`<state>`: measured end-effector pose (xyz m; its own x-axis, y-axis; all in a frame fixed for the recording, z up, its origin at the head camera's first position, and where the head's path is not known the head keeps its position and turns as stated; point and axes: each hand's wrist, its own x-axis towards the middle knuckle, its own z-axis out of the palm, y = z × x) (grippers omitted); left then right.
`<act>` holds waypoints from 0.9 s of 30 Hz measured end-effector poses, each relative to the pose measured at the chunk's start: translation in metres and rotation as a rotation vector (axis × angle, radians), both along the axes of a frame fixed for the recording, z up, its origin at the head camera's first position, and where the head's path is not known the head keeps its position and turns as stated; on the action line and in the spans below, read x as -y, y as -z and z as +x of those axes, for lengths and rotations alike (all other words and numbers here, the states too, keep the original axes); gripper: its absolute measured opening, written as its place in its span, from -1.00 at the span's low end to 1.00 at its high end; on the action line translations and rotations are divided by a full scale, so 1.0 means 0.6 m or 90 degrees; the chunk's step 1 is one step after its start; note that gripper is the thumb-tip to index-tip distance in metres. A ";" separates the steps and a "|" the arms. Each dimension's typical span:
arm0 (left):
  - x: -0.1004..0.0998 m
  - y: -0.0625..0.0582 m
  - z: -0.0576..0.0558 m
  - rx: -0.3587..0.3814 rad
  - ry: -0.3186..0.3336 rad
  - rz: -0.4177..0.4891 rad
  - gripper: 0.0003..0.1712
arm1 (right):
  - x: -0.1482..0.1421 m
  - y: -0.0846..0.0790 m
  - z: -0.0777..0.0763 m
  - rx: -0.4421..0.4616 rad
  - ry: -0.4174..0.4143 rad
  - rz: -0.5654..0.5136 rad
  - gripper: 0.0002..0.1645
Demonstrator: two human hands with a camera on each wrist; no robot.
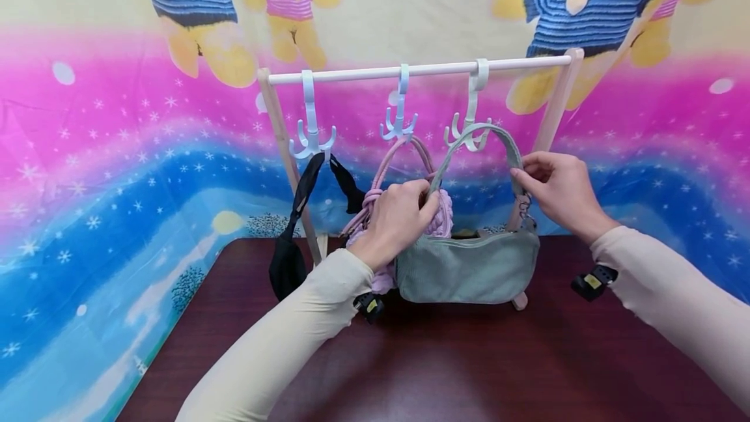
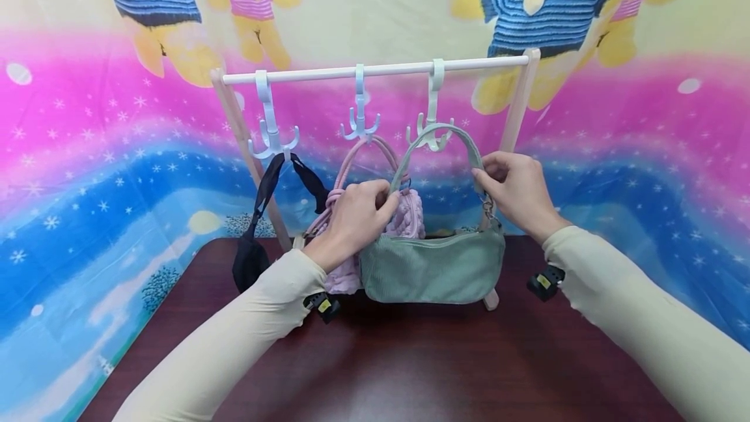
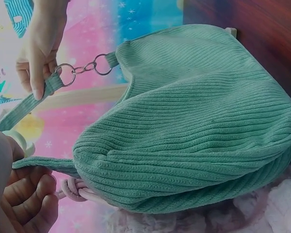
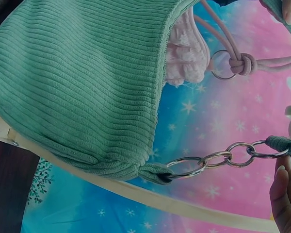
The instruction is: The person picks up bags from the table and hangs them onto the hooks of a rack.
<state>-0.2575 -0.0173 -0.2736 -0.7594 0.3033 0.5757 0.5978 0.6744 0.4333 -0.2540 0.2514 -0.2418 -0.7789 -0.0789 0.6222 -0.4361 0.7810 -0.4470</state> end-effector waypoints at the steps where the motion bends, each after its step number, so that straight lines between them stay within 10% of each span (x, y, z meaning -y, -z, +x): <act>1: 0.000 0.001 -0.001 0.000 -0.001 0.000 -0.70 | 0.000 0.001 -0.001 0.002 -0.001 0.000 -0.76; 27: -0.003 0.003 -0.005 0.013 -0.015 -0.013 -0.70 | 0.007 0.005 -0.005 0.019 0.000 0.010 -0.77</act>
